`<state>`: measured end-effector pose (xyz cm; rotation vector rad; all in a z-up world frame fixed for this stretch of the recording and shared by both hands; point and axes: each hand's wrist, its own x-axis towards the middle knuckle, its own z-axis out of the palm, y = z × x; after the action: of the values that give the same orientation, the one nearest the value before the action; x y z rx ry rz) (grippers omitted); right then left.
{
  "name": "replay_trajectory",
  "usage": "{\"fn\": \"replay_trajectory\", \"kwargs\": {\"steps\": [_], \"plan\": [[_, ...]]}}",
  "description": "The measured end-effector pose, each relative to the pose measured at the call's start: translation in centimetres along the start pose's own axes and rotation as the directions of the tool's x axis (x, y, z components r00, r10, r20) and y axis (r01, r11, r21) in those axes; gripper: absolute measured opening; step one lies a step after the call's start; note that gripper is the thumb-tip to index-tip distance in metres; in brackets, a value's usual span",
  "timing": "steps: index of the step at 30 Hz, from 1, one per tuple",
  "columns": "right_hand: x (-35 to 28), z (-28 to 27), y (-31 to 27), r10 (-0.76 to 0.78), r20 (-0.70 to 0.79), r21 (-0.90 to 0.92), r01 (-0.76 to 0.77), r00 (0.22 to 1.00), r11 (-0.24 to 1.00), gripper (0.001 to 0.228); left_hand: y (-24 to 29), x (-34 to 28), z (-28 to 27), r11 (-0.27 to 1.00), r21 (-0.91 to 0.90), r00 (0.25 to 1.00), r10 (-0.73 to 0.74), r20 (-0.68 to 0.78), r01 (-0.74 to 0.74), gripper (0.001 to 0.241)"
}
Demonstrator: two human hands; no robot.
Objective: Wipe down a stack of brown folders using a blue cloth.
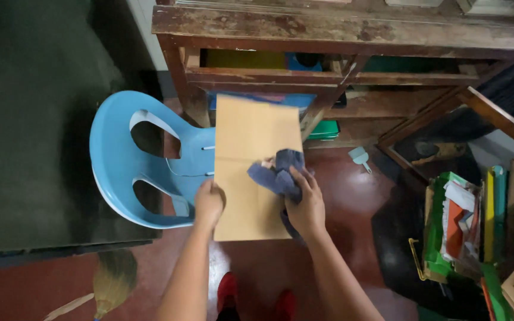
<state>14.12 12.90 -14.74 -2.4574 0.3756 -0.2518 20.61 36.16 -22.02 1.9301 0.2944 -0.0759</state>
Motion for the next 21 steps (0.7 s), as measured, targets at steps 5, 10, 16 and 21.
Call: {"fn": "replay_trajectory", "kwargs": {"steps": [5, 10, 16, 21], "plan": [[-0.3, 3.2, 0.9, -0.146, 0.013, 0.071, 0.145, 0.989, 0.987, 0.095, -8.6, 2.5, 3.0, 0.964, 0.114, 0.965, -0.248, 0.084, 0.238, 0.032], [-3.3, 8.5, -2.6, -0.267, 0.218, -0.121, 0.298, 0.939, 0.947, 0.095, -7.4, 2.9, 2.8, 0.993, 0.079, 0.980, -0.101, 0.169, 0.089, 0.055], [-1.4, 10.7, 0.2, -0.373, 0.106, -0.286, 0.387, 0.922, 0.877, 0.090, -8.0, 3.4, 1.4, 0.989, -0.116, 0.972, -0.060, 0.226, 0.088, 0.063], [5.7, 12.6, 4.2, -0.137, -0.103, -0.293, 0.101, 0.985, 0.951, 0.085, -7.1, 3.0, 1.7, 0.987, -0.106, 0.973, -0.095, 0.208, 0.119, 0.060]]}}
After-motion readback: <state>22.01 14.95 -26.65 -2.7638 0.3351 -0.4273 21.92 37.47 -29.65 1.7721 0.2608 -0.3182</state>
